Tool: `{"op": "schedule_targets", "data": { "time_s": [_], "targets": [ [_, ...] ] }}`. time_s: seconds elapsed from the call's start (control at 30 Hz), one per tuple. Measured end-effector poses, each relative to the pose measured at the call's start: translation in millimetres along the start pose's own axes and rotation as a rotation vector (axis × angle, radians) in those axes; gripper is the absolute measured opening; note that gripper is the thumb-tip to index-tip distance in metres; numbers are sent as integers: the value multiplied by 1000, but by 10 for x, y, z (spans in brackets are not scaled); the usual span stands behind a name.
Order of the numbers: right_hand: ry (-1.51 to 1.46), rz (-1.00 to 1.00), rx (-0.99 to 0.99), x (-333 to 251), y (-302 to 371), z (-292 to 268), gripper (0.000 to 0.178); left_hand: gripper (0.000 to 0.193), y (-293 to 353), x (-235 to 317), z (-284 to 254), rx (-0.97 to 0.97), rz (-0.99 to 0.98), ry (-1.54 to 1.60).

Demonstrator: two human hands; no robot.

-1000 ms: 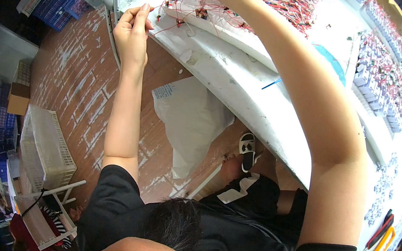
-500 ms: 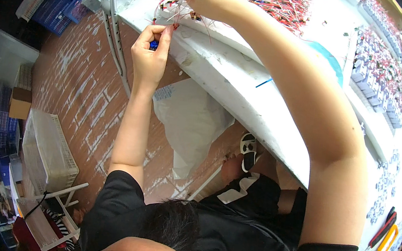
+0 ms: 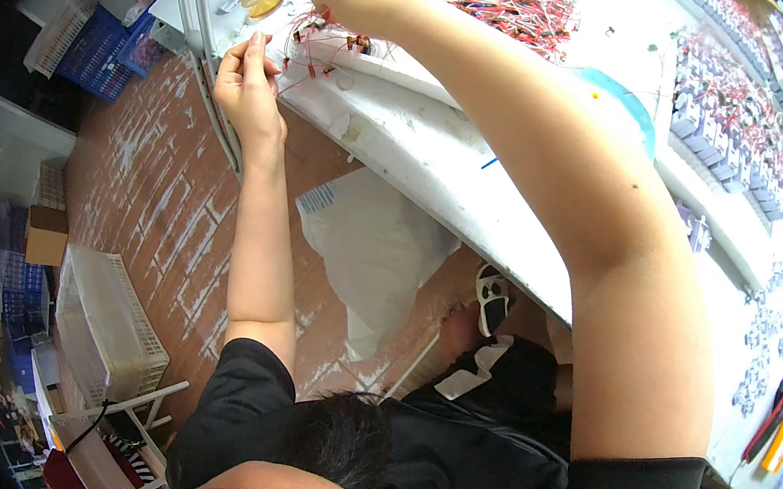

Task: The recorder is assembling small electronic components by attaching speakers and wires to purple plastic housings and then placing the finished units into a tray.

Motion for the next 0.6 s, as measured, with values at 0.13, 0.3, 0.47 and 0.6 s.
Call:
{"op": "schedule_targets", "data": {
  "time_s": [0.13, 0.3, 0.47, 0.6],
  "targets": [
    [2, 358, 123, 141, 184, -231, 21, 23, -176, -80, -23, 49, 30, -249],
    [25, 288, -9, 134, 232, -150, 22, 25, -180, 14, 63, -2, 111, -342],
    [-230, 495, -52, 350, 239, -114, 21, 24, -134, 122, -74, 96, 95, -121],
    [-212, 359, -32, 282, 184, -175, 18, 24, 39, 339, -27, 38, 56, 79]
  ]
}}
Point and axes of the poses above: each hand's wrist, its own y-axis away from the middle knuckle, its own z-axis out of the palm, x = y × z, the point moved 8 cm from there along -y, towards the middle knuckle, and after that the axes turned 13 degrees about -z, right-handed, at the moved point
